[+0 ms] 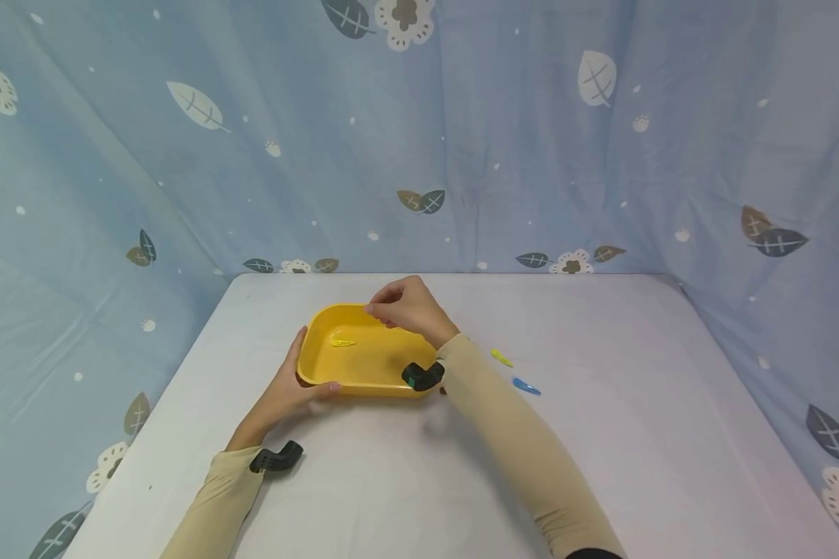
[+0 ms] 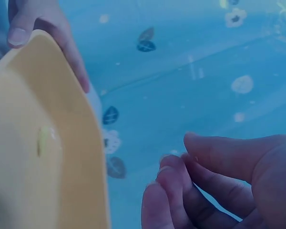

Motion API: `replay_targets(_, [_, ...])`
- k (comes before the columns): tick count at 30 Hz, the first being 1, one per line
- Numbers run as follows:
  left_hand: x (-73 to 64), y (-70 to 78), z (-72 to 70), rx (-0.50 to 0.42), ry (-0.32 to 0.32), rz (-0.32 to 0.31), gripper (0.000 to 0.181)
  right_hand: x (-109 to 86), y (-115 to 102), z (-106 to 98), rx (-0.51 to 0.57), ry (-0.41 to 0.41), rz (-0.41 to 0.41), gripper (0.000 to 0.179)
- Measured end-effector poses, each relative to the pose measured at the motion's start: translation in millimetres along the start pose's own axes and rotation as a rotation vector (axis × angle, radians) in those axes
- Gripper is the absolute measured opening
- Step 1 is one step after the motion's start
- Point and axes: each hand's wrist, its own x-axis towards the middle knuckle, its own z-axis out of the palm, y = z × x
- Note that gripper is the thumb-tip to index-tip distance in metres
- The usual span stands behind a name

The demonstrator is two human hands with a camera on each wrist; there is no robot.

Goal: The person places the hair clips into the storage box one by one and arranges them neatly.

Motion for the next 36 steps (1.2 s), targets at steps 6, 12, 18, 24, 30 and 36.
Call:
replay_targets(6, [-0.8,-0.5,-1.0,0.004,0.0,0.029,0.136,-20.5,-1.7,-23.3,-0.073,0.051,-0.043,0.021])
replay_targets(12, [-0.3,-0.1,-2.1,0.011,-0.002,0.044,0.136,-44.5,0.6,-46.0,-0.141,0.126,-0.057,0.024])
replay_targets(18, [0.6,-1.3,-1.8,0.011,-0.001,0.039,0.136,-65.6,17.8,-68.9,-0.209,0.208,-0.075,0.024])
replay_targets(24, [0.0,-1.5,-1.0,0.0,0.001,0.036,0.136,-86.1,37.4,-87.8,-0.295,0.287,-0.061,0.027])
replay_targets(30, [-0.3,-0.4,-1.3,0.02,0.003,0.033,0.137,-102.2,64.2,-102.8,-0.344,0.352,-0.058,0.027])
replay_targets(36, [0.0,1.2,-0.6,0.019,0.006,0.019,0.136,-112.7,92.6,-109.9,-0.378,0.397,-0.045,0.027])
